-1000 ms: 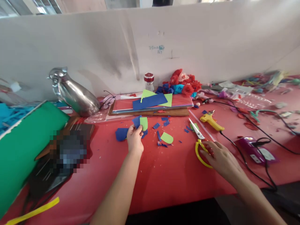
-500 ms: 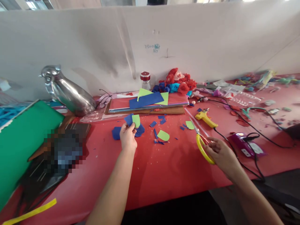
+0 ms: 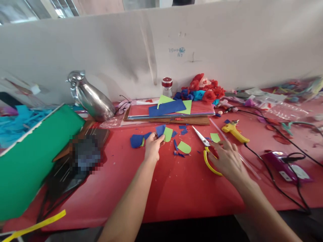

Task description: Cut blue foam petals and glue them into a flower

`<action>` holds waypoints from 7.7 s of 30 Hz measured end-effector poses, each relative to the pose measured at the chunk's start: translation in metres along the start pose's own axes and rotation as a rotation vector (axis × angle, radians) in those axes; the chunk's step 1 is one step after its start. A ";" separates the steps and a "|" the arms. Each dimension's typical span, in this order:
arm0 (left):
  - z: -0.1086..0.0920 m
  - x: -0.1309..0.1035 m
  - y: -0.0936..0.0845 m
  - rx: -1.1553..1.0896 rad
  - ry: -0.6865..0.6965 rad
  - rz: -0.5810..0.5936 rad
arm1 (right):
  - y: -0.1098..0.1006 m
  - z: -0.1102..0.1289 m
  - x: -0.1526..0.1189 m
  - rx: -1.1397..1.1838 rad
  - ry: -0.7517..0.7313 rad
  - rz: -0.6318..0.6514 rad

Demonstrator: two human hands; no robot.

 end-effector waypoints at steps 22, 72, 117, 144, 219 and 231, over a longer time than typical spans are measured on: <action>0.012 -0.014 0.015 0.125 -0.133 0.164 | 0.015 -0.049 0.072 0.039 0.443 0.315; 0.001 -0.012 0.011 -0.021 0.006 0.020 | 0.038 0.086 0.078 1.542 0.358 0.278; 0.003 -0.016 0.015 -0.016 -0.069 0.090 | 0.030 0.084 0.079 1.500 0.298 0.225; 0.019 -0.016 0.016 0.105 -0.155 0.272 | 0.012 0.090 0.075 0.826 -0.087 0.049; 0.029 -0.037 0.034 0.044 -0.045 0.188 | 0.033 0.082 0.078 1.388 0.281 0.348; 0.017 -0.031 0.031 0.073 -0.051 0.163 | 0.032 0.083 0.077 1.472 0.332 0.334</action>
Point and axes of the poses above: each hand's wrist, its own x-axis towards the middle knuckle, its own y-axis out of the palm, z = x × y, the point moved 4 cm from there along x, towards the middle knuckle, and after that the axes turned 10 degrees about -x, right-handed, at the moved point
